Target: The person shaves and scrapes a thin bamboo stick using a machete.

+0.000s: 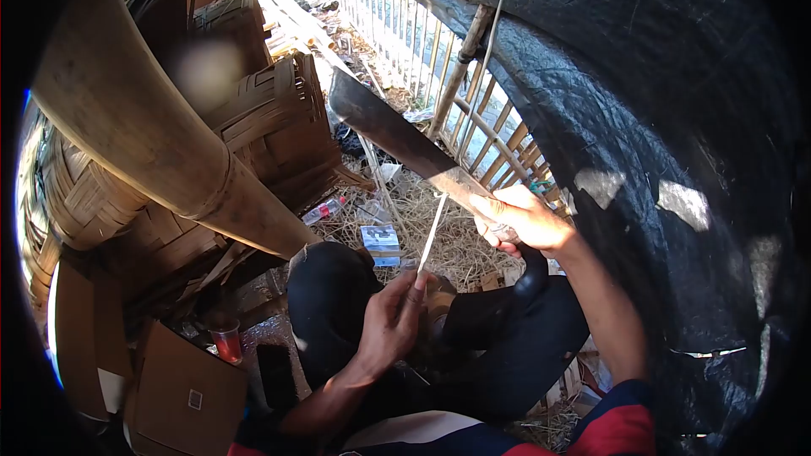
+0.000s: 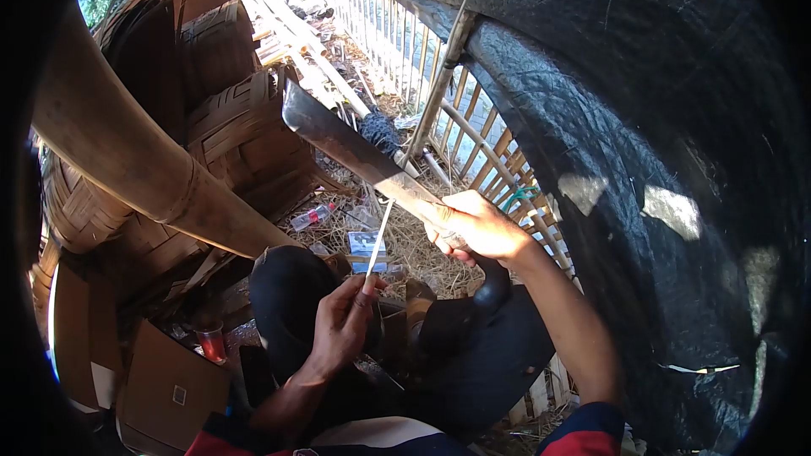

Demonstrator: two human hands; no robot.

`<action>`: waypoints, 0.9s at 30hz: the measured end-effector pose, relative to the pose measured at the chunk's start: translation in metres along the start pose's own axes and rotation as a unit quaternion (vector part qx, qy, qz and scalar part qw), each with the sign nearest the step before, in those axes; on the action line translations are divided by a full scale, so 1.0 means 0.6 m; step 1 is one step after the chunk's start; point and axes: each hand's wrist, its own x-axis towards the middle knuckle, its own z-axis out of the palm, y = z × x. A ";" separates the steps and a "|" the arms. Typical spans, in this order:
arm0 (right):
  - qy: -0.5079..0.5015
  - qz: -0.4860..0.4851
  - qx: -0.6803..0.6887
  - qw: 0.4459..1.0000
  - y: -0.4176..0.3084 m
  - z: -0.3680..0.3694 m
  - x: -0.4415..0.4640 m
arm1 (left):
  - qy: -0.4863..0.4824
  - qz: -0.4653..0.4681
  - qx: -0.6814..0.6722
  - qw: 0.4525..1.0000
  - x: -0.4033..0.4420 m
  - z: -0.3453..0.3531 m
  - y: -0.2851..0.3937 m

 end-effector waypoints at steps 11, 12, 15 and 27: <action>-0.002 0.040 -0.034 0.999 -0.013 0.020 -0.003 | -0.003 -0.003 -0.036 0.999 0.004 -0.004 0.003; 0.009 0.022 -0.011 1.000 -0.009 0.015 0.000 | -0.003 -0.006 -0.036 0.999 0.003 -0.004 0.004; 0.026 -0.035 0.043 0.998 -0.011 0.000 0.000 | -0.023 -0.008 -0.038 0.999 0.003 -0.006 0.008; 0.093 -0.059 0.062 0.992 -0.022 0.021 0.011 | -0.086 -0.040 -0.093 0.991 0.003 -0.002 0.004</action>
